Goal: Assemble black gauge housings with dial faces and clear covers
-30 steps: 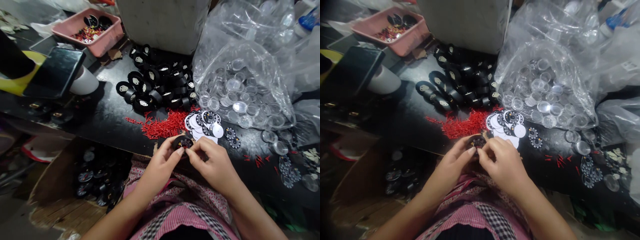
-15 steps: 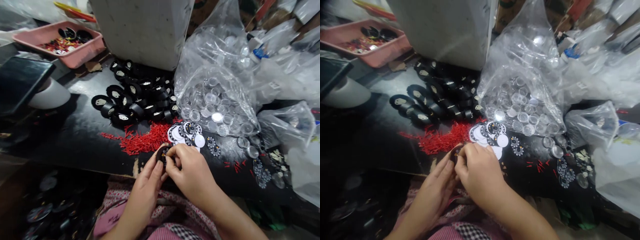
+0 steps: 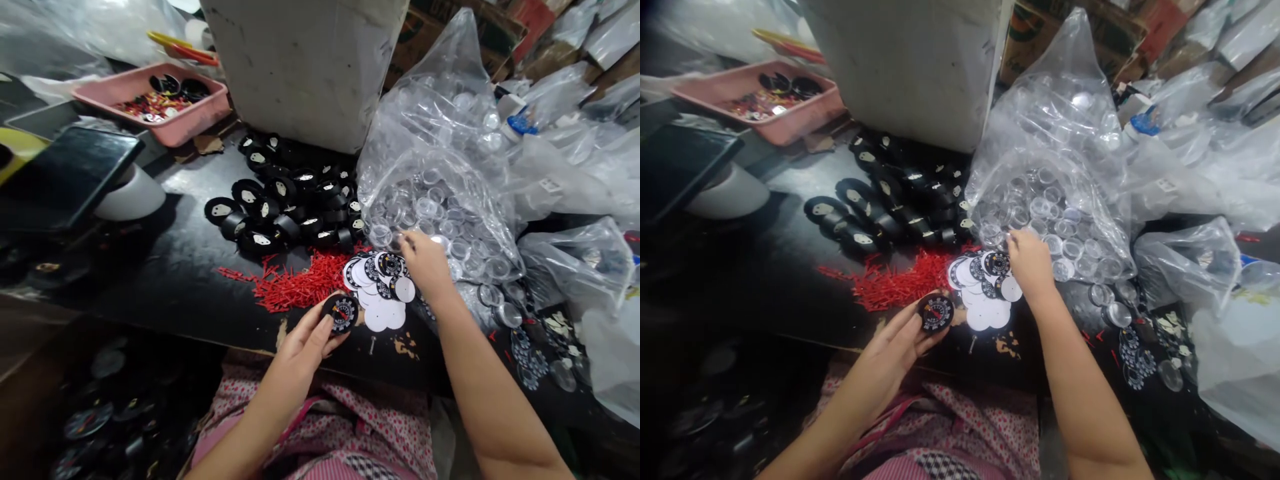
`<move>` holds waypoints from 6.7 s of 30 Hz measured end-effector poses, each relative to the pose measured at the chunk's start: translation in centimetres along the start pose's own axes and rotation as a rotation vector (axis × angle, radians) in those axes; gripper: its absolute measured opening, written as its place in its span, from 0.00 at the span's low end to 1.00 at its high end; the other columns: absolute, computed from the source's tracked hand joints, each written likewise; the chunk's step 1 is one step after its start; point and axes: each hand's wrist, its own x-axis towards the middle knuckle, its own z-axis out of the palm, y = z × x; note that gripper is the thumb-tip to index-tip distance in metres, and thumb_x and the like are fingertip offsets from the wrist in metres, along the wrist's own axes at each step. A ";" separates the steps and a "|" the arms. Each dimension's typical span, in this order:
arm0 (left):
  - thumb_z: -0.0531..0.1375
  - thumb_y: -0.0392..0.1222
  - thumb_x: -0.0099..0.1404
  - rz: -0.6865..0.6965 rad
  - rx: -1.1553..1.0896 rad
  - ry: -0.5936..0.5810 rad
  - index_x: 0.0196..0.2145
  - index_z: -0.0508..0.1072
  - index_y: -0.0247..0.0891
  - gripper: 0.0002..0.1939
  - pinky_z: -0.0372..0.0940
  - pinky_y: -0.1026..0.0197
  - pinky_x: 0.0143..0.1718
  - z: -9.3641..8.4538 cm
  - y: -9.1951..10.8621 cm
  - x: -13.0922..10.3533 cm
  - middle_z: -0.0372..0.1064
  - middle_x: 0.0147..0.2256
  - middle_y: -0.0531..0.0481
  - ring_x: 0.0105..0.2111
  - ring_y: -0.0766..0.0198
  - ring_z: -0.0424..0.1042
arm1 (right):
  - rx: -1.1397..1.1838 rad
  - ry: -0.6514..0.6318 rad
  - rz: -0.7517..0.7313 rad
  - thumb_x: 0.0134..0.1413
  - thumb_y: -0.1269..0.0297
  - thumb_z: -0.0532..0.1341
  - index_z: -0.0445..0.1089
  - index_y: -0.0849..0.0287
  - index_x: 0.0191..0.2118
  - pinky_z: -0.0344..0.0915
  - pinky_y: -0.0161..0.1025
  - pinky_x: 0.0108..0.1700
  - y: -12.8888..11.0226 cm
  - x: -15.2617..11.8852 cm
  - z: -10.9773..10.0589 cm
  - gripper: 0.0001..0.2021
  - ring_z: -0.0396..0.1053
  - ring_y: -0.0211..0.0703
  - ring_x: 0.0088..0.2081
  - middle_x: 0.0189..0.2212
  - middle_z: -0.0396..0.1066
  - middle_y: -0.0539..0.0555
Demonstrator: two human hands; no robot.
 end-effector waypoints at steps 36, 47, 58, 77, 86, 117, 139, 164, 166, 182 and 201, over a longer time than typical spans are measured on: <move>0.61 0.46 0.66 0.058 0.312 -0.286 0.59 0.69 0.47 0.24 0.54 0.53 0.64 0.3 1.7 -1.9 0.66 0.61 0.48 0.63 0.54 0.62 | 0.628 -0.222 -0.134 0.69 0.51 0.46 0.62 0.56 0.26 0.57 0.38 0.31 -7.7 -9.7 0.1 0.22 0.63 0.39 0.26 0.22 0.65 0.48; 0.62 0.40 0.62 -0.064 -0.033 -0.215 0.47 0.76 0.41 0.15 0.65 0.40 0.57 0.5 1.7 -2.1 0.76 0.50 0.47 0.54 0.48 0.72 | 0.430 -0.167 -0.390 0.66 0.56 0.54 0.74 0.51 0.49 0.64 0.46 0.48 -6.3 -10.4 0.4 0.15 0.69 0.49 0.46 0.43 0.71 0.56; 0.63 0.44 0.64 -0.061 -0.230 -0.243 0.44 0.78 0.46 0.10 0.64 0.44 0.58 -0.5 3.1 -3.4 0.76 0.49 0.51 0.54 0.50 0.72 | 0.410 -0.104 -0.515 0.64 0.62 0.57 0.67 0.46 0.59 0.66 0.47 0.51 -7.2 -11.0 0.3 0.18 0.70 0.49 0.50 0.49 0.71 0.55; 0.64 0.43 0.64 -0.115 -0.117 -0.174 0.48 0.76 0.42 0.14 0.67 0.53 0.53 -0.1 1.3 -1.7 0.76 0.50 0.44 0.51 0.53 0.74 | 0.446 -0.309 -0.320 0.57 0.68 0.62 0.61 0.51 0.61 0.62 0.56 0.57 -7.1 -12.3 0.3 0.25 0.64 0.52 0.57 0.55 0.67 0.59; 0.59 0.44 0.67 0.193 0.500 -0.223 0.62 0.63 0.41 0.26 0.54 0.51 0.65 0.0 0.1 -2.2 0.63 0.63 0.45 0.64 0.54 0.59 | 0.567 -0.248 -0.194 0.68 0.57 0.49 0.70 0.56 0.36 0.63 0.41 0.40 -6.7 -11.2 -1.2 0.16 0.68 0.43 0.36 0.32 0.71 0.52; 0.66 0.41 0.57 0.558 1.060 0.498 0.40 0.75 0.36 0.13 0.68 0.50 0.50 -9.2 15.8 11.4 0.78 0.39 0.42 0.42 0.51 0.77 | 0.619 -0.496 -0.246 0.66 0.61 0.53 0.69 0.57 0.33 0.63 0.41 0.40 -8.7 -12.1 -0.8 0.12 0.70 0.43 0.36 0.32 0.74 0.53; 0.57 0.52 0.69 -0.077 -0.250 -0.085 0.52 0.70 0.42 0.18 0.71 0.54 0.49 1.0 1.7 -1.4 0.74 0.52 0.43 0.48 0.56 0.75 | 0.568 -0.181 0.043 0.59 0.63 0.58 0.73 0.57 0.47 0.66 0.41 0.41 -3.6 -11.2 -1.5 0.12 0.70 0.42 0.35 0.35 0.75 0.53; 0.60 0.49 0.67 -0.051 -0.204 -0.016 0.51 0.74 0.38 0.18 0.69 0.58 0.47 0.6 1.1 -0.9 0.74 0.53 0.41 0.51 0.56 0.73 | 0.755 -0.028 0.254 0.52 0.57 0.65 0.72 0.57 0.35 0.63 0.38 0.36 -0.3 -10.0 -1.7 0.09 0.66 0.39 0.32 0.35 0.71 0.51; 0.60 0.48 0.67 -0.048 -0.199 -0.029 0.50 0.75 0.39 0.17 0.69 0.58 0.47 0.8 1.1 -1.0 0.75 0.52 0.42 0.50 0.56 0.74 | 0.693 -0.028 0.241 0.55 0.58 0.64 0.73 0.57 0.36 0.64 0.39 0.37 -0.7 -10.3 -2.7 0.08 0.67 0.40 0.32 0.31 0.72 0.50; 0.61 0.48 0.66 0.041 0.169 -0.148 0.55 0.73 0.51 0.19 0.61 0.51 0.61 0.4 0.0 -2.1 0.67 0.60 0.53 0.61 0.53 0.65 | 0.789 -0.309 0.106 0.58 0.64 0.61 0.65 0.56 0.36 0.63 0.38 0.34 -6.6 -11.3 -2.0 0.04 0.67 0.38 0.30 0.29 0.68 0.48; 0.58 0.37 0.65 0.248 0.825 -0.150 0.51 0.71 0.45 0.16 0.66 0.55 0.51 -1.6 1.2 -2.6 0.76 0.47 0.50 0.47 0.57 0.74 | 0.782 -0.587 -0.015 0.49 0.56 0.69 0.65 0.53 0.51 0.65 0.41 0.41 -6.2 -12.5 -2.1 0.24 0.67 0.43 0.39 0.44 0.69 0.53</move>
